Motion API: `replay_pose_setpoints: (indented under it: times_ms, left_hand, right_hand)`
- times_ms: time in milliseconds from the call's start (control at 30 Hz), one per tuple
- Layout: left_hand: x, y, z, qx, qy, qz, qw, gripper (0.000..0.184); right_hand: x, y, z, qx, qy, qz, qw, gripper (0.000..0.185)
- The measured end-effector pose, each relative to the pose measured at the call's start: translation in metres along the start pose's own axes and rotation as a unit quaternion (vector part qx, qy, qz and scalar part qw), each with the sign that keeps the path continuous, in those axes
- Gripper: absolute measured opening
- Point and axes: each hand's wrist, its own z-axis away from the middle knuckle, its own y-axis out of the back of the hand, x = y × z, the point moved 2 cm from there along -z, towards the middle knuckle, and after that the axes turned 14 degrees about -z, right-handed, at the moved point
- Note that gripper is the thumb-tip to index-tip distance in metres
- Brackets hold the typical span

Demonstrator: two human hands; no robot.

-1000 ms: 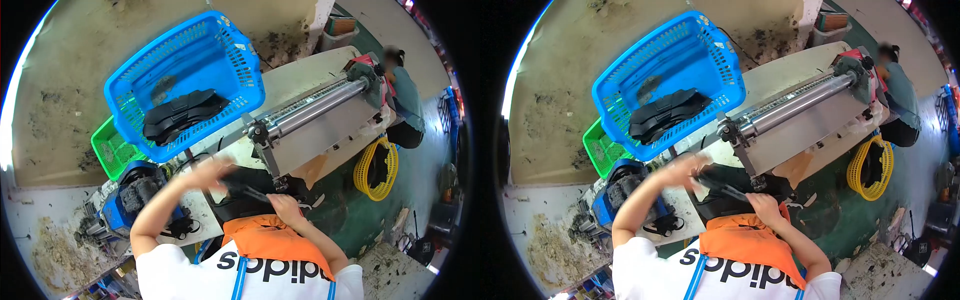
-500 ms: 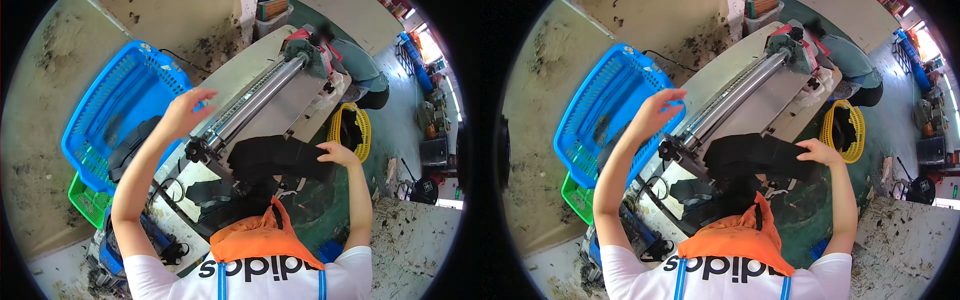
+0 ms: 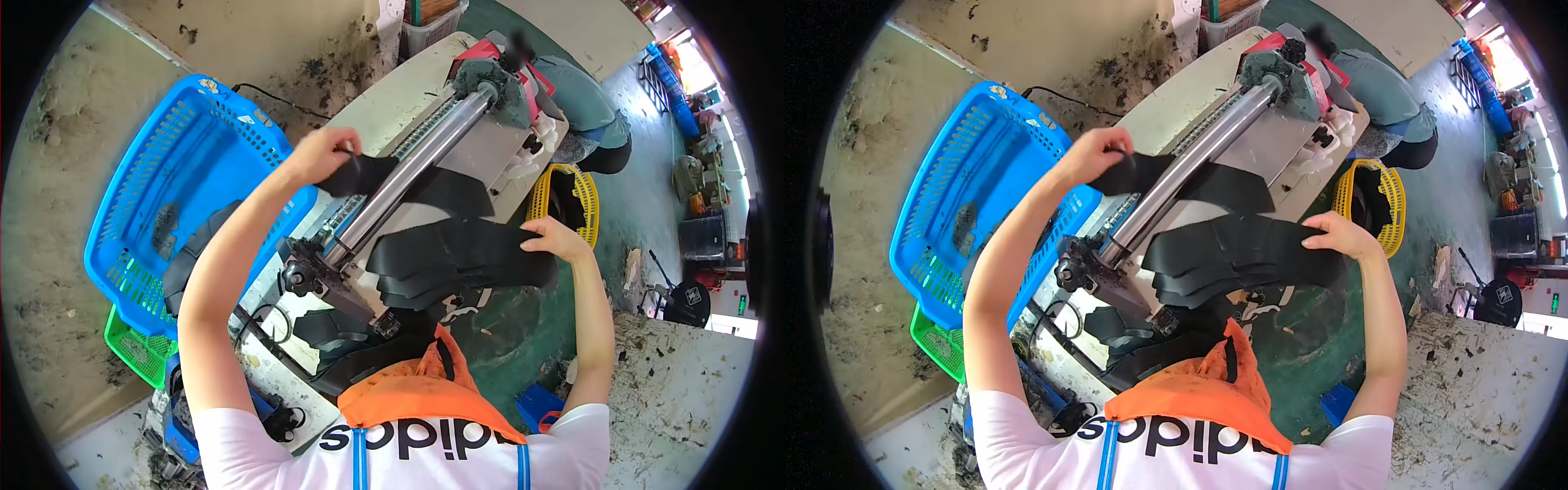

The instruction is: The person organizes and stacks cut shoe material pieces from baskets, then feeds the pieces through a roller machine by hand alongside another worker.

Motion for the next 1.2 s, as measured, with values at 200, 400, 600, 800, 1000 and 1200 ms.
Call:
replay_pose_setpoints:
  times_ms: [200,400,600,800,1000,1200]
  left_hand:
    - [-0.034,-0.052,0.030,-0.022,0.026,-0.176,0.984,0.015]
    - [-0.016,-0.005,0.037,0.052,0.025,-0.096,0.994,0.020]
    - [-0.032,-0.028,0.041,0.001,0.039,-0.179,0.983,0.018]
    - [-0.011,-0.002,0.045,0.074,0.041,-0.108,0.990,0.019]
    - [-0.028,-0.038,0.050,-0.003,0.004,-0.166,0.986,0.023]
    - [-0.019,0.000,0.047,0.111,0.032,-0.109,0.987,0.025]
  right_hand:
    - [-0.021,-0.017,-0.011,0.005,-0.022,-0.054,0.998,0.034]
    - [-0.014,-0.005,-0.008,0.012,-0.004,0.010,1.000,0.027]
    - [-0.036,-0.023,-0.017,0.004,-0.014,0.004,1.000,0.036]
    - [-0.017,-0.004,-0.009,0.003,-0.001,0.027,1.000,0.026]
    - [-0.048,-0.035,-0.009,0.007,-0.009,0.039,0.999,0.027]
    - [-0.018,-0.013,0.007,-0.007,-0.003,0.004,1.000,0.027]
